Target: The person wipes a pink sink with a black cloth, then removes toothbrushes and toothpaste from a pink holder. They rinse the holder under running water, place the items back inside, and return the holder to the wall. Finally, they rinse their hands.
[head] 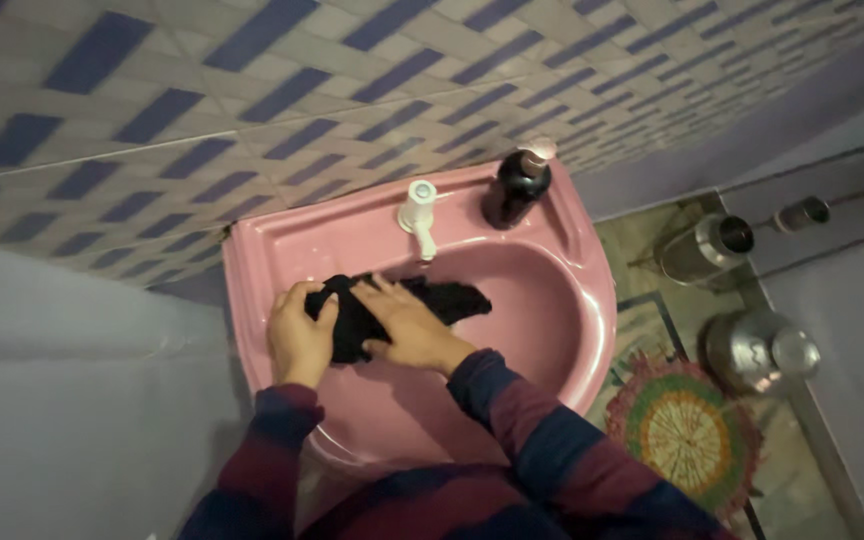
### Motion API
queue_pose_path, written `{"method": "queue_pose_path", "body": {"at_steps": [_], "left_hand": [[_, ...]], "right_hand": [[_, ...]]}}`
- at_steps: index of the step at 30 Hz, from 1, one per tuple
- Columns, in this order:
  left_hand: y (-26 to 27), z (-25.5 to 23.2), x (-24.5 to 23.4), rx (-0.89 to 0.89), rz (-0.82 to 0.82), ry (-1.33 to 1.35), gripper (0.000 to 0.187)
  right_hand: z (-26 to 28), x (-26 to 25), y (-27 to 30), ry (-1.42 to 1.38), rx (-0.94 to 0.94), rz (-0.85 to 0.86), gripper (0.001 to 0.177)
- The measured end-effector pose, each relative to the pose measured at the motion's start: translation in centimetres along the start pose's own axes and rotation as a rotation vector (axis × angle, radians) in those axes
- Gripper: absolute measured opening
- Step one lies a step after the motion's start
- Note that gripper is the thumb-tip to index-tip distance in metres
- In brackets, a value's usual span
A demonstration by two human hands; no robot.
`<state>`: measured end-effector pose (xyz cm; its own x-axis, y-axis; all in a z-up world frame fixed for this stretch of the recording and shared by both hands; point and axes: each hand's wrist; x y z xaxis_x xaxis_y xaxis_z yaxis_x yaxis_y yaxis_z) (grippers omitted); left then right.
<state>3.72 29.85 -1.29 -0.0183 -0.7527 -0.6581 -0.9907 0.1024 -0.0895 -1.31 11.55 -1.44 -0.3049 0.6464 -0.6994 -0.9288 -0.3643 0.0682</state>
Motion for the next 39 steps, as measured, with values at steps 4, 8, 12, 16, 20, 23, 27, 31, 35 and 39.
{"method": "queue_pose_path", "body": {"at_steps": [4,8,12,16,20,23,27,31,35,39], "left_hand": [[0.5,-2.8,-4.8,-0.017,0.029,0.085,0.025],[-0.4,-6.6,-8.8,0.100,-0.009,0.243,0.029],[-1.5,-9.1,-11.9,0.314,-0.169,0.214,0.029],[-3.2,-9.6,-12.7,0.382,-0.288,0.098,0.032],[-4.3,-8.4,-11.4,0.296,-0.112,-0.115,0.036],[-4.5,-6.8,-9.7,0.293,0.186,-0.436,0.053],[-2.9,-5.5,-5.9,0.312,0.229,-0.535,0.058],[-2.0,-3.3,-2.6,0.663,0.374,-0.743,0.043],[-1.2,0.5,0.1,1.076,0.299,-0.932,0.063],[-1.9,3.9,3.0,1.084,0.318,-0.994,0.059]], "right_hand": [[3.4,0.6,-0.9,-0.274,-0.056,-0.180,0.096],[6.9,-1.4,-1.8,-0.297,-0.030,-0.312,0.088],[9.1,-4.9,-2.3,-0.220,-0.109,-0.395,0.074],[9.5,-7.3,-2.1,-0.119,-0.148,-0.465,0.069],[8.6,-8.6,-1.5,-0.123,-0.133,-0.492,0.059],[7.8,-8.9,-0.5,-0.258,0.091,-0.386,0.052],[6.9,-8.7,1.4,-0.249,0.099,-0.367,0.044],[6.0,-8.0,3.1,-0.278,0.092,-0.382,0.042],[5.4,-7.7,4.3,-0.217,0.037,-0.397,0.042],[5.1,-7.7,5.9,-0.236,0.190,-0.351,0.042]]}}
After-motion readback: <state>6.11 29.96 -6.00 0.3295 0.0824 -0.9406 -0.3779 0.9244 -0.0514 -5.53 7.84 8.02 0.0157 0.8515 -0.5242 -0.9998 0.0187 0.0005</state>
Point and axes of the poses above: each hand's wrist, its own y-axis away from the middle knuckle, its own x-axis out of the palm, z = x × y, and after that the axes turned 4 degrees about z, right-handed
